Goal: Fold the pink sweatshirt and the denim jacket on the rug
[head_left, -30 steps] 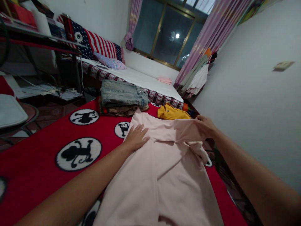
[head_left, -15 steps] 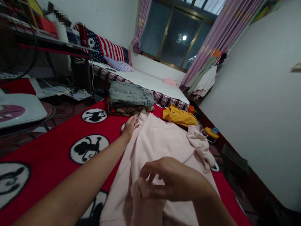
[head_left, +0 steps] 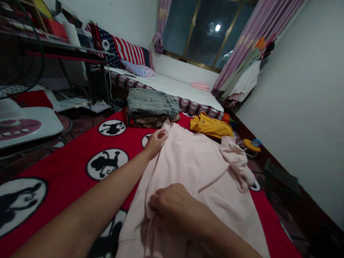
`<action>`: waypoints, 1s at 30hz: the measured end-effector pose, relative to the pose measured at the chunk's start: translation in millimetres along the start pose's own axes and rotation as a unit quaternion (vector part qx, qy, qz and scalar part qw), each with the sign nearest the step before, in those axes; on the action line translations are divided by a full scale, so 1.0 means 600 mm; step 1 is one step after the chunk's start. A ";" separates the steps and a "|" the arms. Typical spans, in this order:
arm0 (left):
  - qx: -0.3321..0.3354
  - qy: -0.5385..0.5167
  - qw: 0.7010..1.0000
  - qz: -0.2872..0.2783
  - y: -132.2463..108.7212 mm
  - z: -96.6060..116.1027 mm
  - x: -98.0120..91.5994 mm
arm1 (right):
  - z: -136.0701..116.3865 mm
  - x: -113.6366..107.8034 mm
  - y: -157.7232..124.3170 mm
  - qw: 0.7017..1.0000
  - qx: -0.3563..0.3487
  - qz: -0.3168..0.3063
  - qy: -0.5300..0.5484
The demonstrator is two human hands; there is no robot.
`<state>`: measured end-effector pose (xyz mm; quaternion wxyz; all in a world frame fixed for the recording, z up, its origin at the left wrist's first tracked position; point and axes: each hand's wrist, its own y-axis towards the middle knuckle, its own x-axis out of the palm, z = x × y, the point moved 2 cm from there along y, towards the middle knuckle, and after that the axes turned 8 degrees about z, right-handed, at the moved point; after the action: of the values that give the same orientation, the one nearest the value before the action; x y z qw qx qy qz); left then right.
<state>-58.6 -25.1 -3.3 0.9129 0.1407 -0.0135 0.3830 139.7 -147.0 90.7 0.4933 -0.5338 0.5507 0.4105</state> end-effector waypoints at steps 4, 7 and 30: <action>0.010 0.026 1.000 -0.014 -0.003 0.004 0.001 | 0.014 -0.045 -0.012 0.990 0.043 0.073 0.110; 0.009 0.034 0.999 -0.017 0.001 0.006 0.000 | 0.014 -0.061 -0.023 0.975 0.036 0.063 0.208; 0.193 0.460 0.821 -0.276 -0.025 0.026 0.038 | 0.179 0.081 0.038 0.948 0.180 0.250 0.084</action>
<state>-30.5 -23.1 11.0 0.8344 0.1194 0.5221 0.1303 131.1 -48.5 22.4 0.4151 -0.3135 0.7705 0.3684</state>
